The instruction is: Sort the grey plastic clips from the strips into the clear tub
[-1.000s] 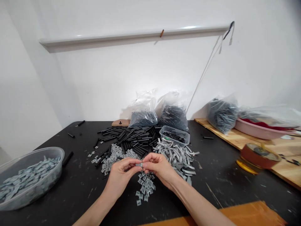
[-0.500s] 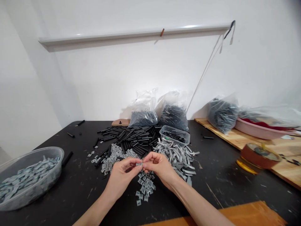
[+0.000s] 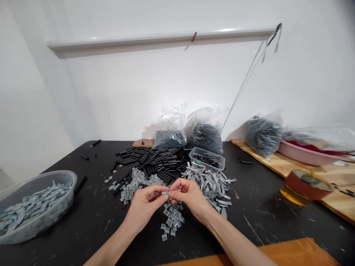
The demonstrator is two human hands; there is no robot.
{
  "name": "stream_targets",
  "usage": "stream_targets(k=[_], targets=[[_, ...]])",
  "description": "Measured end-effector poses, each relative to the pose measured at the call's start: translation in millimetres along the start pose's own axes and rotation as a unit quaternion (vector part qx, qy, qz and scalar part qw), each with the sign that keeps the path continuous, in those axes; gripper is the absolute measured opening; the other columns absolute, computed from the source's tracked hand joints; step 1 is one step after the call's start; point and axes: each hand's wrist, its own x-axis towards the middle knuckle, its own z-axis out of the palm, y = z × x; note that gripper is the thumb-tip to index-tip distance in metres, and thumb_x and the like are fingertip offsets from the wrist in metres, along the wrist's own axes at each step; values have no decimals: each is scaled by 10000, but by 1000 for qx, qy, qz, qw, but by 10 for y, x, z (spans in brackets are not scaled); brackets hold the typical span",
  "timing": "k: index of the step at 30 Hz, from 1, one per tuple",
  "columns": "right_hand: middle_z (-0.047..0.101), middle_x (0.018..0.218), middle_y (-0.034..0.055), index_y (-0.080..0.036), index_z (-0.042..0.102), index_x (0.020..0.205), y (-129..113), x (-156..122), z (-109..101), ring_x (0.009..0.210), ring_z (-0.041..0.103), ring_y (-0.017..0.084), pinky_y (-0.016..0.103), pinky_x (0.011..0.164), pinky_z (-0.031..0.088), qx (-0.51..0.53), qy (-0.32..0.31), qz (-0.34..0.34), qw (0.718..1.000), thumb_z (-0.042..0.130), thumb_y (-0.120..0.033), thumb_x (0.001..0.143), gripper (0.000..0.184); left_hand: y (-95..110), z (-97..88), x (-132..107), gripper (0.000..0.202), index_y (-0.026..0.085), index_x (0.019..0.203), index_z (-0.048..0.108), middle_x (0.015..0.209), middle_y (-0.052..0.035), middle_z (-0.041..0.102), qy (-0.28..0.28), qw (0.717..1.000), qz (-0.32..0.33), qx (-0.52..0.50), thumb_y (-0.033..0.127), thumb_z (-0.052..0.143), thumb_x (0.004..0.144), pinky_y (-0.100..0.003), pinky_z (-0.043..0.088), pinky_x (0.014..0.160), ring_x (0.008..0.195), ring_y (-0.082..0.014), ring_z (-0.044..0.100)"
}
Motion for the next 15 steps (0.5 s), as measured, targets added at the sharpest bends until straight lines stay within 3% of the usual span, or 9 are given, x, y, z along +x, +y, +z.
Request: stream_targets(k=[5, 10, 15], targets=[[630, 611, 0, -132, 643, 753, -4, -2, -12, 581, 567, 103, 232, 613, 440, 4, -5, -5, 1000, 829, -310, 636, 283, 17, -11, 5, 231, 165, 933, 728, 856, -66, 753, -24, 999, 2, -21, 292, 733, 740, -294, 536, 784, 821, -218, 696], [630, 629, 3, -129, 638, 768, 47, -2, -30, 597, 578, 109, 233, 614, 437, 17, -14, -12, 1000, 819, -318, 651, 286, -38, -32, 28, 158, 190, 881, 741, 848, -42, 684, -4, 999, 49, 22, 287, 726, 757, -243, 509, 695, 763, -168, 639], [625, 636, 5, -126, 629, 775, 80, 14, -13, 595, 570, 104, 230, 604, 431, 32, -19, -19, 999, 809, -311, 671, 278, -75, -39, 39, 115, 211, 841, 746, 888, -42, 619, 2, 996, 81, 25, 289, 733, 758, -267, 517, 736, 812, -174, 616]])
